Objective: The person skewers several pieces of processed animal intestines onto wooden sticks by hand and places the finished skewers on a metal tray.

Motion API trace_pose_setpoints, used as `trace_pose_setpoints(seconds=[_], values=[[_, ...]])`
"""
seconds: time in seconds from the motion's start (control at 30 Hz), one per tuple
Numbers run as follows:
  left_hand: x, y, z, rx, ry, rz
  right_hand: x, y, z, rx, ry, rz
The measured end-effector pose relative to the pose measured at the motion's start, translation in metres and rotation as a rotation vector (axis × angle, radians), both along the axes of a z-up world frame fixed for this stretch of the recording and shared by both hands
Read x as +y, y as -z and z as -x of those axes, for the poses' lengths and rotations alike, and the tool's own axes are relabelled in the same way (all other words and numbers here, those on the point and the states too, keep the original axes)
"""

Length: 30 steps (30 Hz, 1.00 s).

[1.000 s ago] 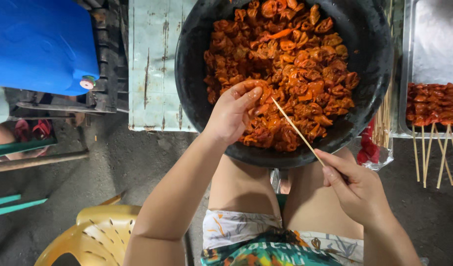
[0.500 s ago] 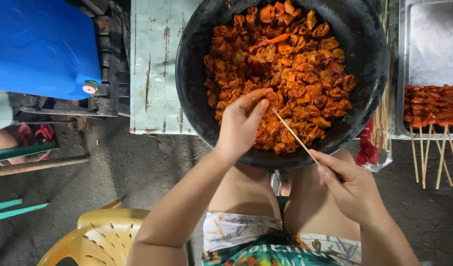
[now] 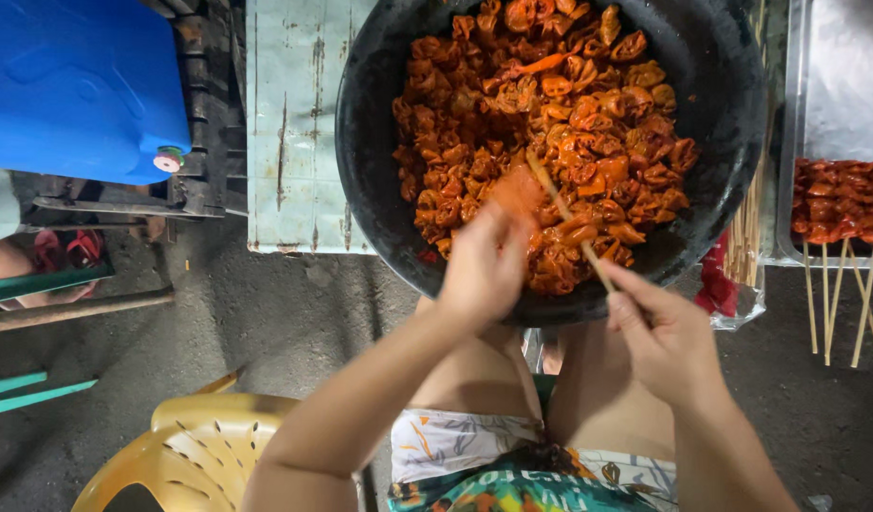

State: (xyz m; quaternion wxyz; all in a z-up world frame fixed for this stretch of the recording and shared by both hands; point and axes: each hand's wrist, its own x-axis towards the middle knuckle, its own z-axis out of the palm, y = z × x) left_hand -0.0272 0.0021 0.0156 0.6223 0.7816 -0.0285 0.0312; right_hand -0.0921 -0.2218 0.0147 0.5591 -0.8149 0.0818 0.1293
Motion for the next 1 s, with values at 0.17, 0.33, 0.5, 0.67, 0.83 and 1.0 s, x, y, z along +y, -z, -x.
trace_pose_setpoints(seconds=[0.17, 0.33, 0.5, 0.67, 0.83, 1.0], values=[[0.025, 0.049, -0.097, 0.081, 0.063, -0.541, -0.014, -0.002, -0.007, -0.071, 0.091, -0.015], [0.007, 0.095, -0.162, 0.468, 0.469, -0.944, -0.017, -0.006, -0.007, -0.116, 0.071, -0.065], [-0.008, 0.126, -0.186, 0.677, 0.702, -0.798, -0.019, -0.004, -0.004, -0.105, 0.067, -0.027], [0.005, 0.125, -0.184, 0.8, 0.785, -0.569, -0.018, 0.0, -0.01, -0.138, 0.048, -0.132], [0.028, 0.085, -0.149, 0.542, 0.726, -0.233, -0.02, 0.004, -0.006, -0.065, 0.047, -0.079], [0.024, 0.041, -0.094, 0.509, 0.605, 0.17, -0.016, 0.003, -0.004, -0.055, 0.029, -0.032]])
